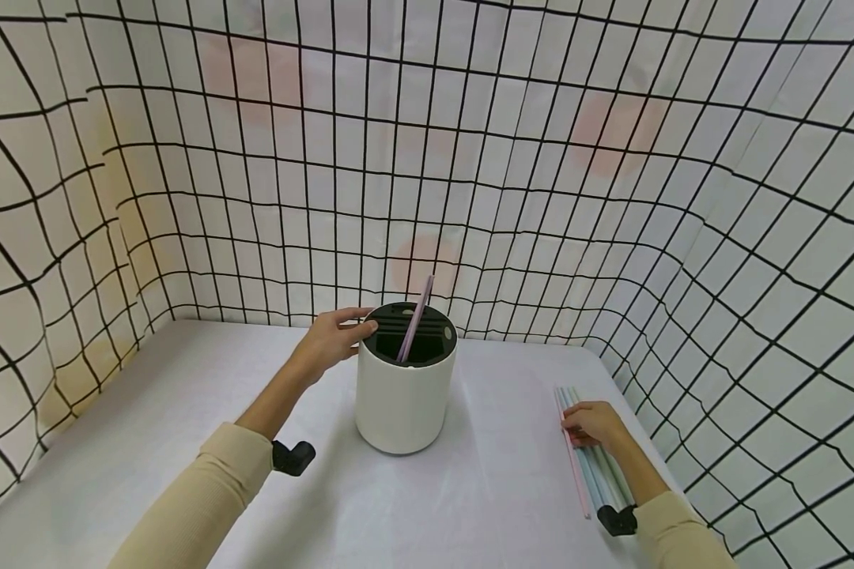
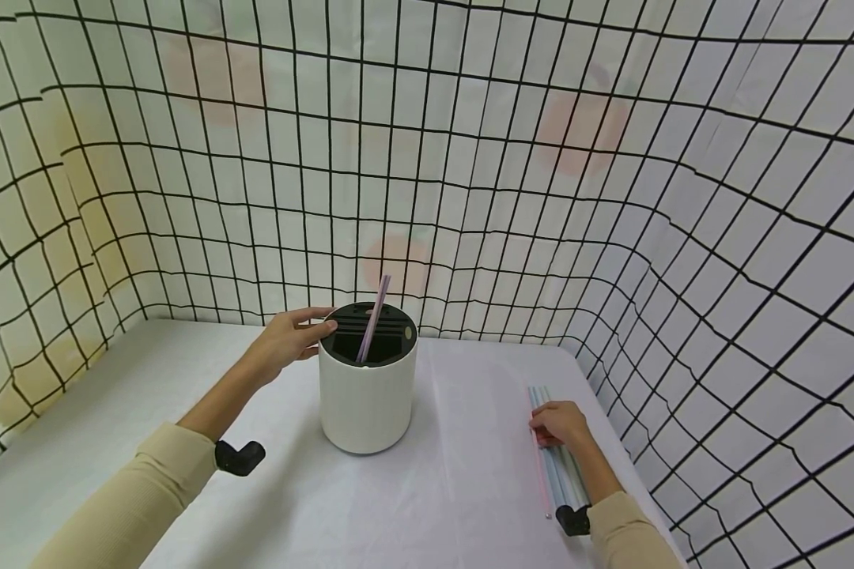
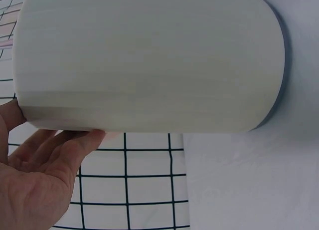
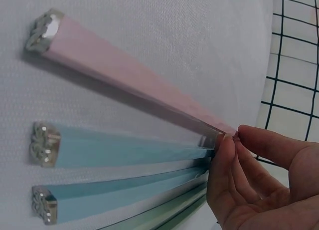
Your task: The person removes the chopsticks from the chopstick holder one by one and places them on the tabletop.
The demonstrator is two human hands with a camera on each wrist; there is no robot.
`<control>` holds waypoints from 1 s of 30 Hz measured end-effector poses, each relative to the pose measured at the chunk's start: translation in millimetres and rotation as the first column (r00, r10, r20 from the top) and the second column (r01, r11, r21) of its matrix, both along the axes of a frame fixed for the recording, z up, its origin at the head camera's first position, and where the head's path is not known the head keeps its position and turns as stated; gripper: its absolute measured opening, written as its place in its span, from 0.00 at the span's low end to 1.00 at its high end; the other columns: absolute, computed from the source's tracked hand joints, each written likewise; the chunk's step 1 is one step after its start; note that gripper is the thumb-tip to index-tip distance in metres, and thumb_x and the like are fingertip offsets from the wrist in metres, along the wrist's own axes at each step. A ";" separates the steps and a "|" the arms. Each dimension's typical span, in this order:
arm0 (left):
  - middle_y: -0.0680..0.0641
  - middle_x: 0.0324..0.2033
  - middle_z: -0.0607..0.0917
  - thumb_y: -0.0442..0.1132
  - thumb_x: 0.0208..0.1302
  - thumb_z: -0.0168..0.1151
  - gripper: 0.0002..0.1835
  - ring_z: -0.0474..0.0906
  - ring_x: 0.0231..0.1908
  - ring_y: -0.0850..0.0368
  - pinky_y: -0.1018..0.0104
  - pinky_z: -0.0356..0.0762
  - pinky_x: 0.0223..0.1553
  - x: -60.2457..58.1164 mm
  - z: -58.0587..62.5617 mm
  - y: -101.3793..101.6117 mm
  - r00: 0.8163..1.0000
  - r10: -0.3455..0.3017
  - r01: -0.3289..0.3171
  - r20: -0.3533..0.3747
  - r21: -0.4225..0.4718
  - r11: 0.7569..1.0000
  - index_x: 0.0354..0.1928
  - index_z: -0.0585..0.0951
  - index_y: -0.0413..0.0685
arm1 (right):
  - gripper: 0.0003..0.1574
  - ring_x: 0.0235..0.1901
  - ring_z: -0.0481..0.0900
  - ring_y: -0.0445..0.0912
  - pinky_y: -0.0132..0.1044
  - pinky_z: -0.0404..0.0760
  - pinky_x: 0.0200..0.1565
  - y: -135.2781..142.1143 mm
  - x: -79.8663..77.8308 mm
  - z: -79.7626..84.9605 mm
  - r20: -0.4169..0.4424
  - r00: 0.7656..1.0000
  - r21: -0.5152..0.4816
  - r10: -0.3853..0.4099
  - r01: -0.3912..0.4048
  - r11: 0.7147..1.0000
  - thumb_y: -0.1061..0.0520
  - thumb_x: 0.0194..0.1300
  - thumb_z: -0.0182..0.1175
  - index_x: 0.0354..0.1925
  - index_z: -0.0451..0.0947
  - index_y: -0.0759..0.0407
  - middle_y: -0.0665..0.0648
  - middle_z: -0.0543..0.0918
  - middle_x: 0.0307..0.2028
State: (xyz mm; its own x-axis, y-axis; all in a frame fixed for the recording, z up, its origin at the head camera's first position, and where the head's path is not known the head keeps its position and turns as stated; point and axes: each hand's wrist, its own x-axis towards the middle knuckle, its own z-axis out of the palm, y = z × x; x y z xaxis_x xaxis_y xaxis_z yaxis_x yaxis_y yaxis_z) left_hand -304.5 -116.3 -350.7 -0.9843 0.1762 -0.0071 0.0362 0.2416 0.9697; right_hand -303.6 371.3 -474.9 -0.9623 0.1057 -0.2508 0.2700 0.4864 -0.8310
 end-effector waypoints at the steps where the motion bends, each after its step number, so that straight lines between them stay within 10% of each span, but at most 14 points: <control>1: 0.39 0.67 0.77 0.47 0.75 0.60 0.28 0.74 0.68 0.45 0.50 0.77 0.67 -0.1 0.0 0.2 1.000 0.000 0.000 0.000 0.002 1.000 0.73 0.71 0.50 | 0.20 0.22 0.80 0.41 0.32 0.86 0.25 0.1 0.5 0.4 -0.004 1.000 0.007 0.002 -0.002 1.000 0.66 0.65 0.63 0.52 0.76 0.80 0.55 0.82 0.25; 14: 0.39 0.67 0.77 0.47 0.75 0.60 0.29 0.74 0.68 0.44 0.50 0.77 0.67 -0.3 2.2 2.3 1.000 0.011 -0.011 0.007 -0.024 1.000 0.74 0.70 0.50 | 0.23 0.28 0.85 0.44 0.36 0.89 0.32 -6.6 0.6 23.1 -0.076 0.997 -0.002 -0.006 0.006 1.000 0.64 0.68 0.62 0.56 0.75 0.79 0.62 0.87 0.37; 30: 0.39 0.67 0.77 0.47 0.75 0.60 0.29 0.73 0.68 0.44 0.50 0.76 0.67 1.3 1.7 1.0 1.000 0.008 -0.008 0.007 -0.025 1.000 0.74 0.70 0.51 | 0.24 0.38 0.90 0.43 0.35 0.89 0.49 -110.5 0.3 134.1 -0.281 0.958 -0.139 0.051 -0.093 0.986 0.55 0.69 0.67 0.57 0.79 0.68 0.56 0.89 0.42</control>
State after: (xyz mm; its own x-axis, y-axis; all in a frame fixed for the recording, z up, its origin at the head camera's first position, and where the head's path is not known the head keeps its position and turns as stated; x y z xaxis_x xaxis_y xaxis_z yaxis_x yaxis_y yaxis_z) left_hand -303.2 -115.2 -348.9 -0.9856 0.1682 -0.0185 0.0273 0.2656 0.9637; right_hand -303.4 260.7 -340.8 -0.9997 0.0155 0.0173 -0.0106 0.3605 -0.9327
